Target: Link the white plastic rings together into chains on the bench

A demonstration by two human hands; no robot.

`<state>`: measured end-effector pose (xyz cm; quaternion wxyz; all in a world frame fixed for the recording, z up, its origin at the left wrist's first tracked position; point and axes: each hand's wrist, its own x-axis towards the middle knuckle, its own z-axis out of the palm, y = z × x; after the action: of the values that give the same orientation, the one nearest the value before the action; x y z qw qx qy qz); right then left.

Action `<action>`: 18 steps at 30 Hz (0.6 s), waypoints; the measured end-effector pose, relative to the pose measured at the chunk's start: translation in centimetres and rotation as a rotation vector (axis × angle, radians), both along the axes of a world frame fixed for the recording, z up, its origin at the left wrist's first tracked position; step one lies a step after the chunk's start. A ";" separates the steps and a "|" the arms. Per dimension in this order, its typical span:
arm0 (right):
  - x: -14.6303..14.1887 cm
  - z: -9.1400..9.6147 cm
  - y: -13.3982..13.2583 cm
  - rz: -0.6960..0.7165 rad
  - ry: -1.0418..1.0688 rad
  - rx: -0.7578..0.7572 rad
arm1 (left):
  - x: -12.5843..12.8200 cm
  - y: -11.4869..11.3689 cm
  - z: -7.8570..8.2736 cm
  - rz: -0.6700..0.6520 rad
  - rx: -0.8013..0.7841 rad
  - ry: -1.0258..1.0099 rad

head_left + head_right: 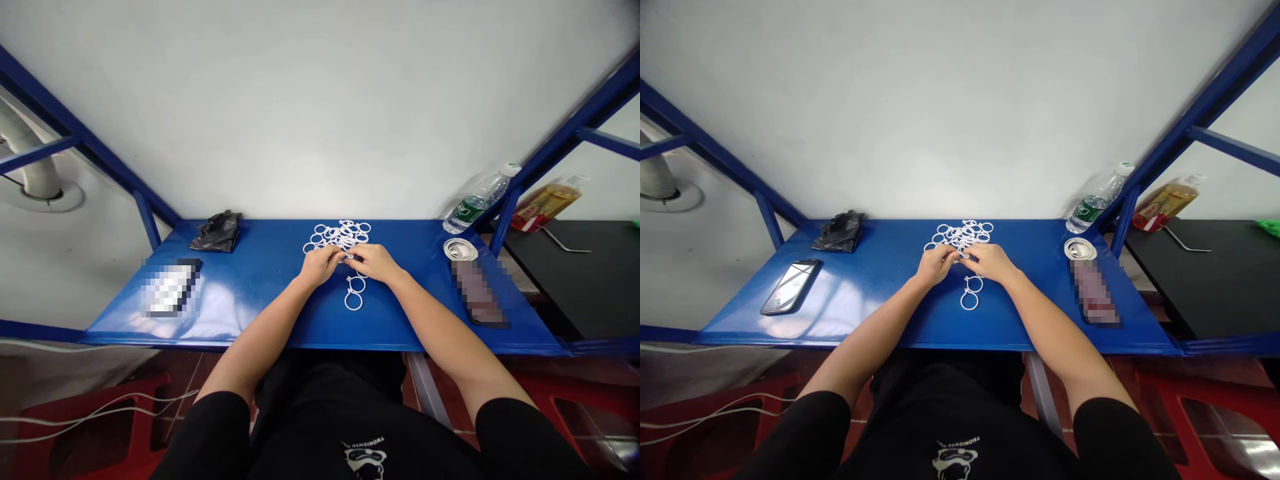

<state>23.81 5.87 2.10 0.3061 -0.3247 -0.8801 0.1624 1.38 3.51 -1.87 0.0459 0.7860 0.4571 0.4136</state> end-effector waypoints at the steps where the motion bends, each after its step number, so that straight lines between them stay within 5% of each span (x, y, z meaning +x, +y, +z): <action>1: 0.1 -0.2 0.2 -0.013 0.052 -0.034 | 0.0 0.0 0.1 0.007 0.013 0.008; 8: 0.2 -0.5 0.4 -0.045 0.238 -0.277 | 0.2 0.0 0.5 0.022 0.008 0.099; 18: 0.5 0.0 0.5 0.037 0.127 -0.258 | 0.4 -0.1 0.4 0.031 -0.028 0.168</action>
<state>24.30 6.37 2.13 0.3139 -0.3343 -0.8366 0.2997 1.83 3.44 -1.45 0.0120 0.8101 0.4772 0.3404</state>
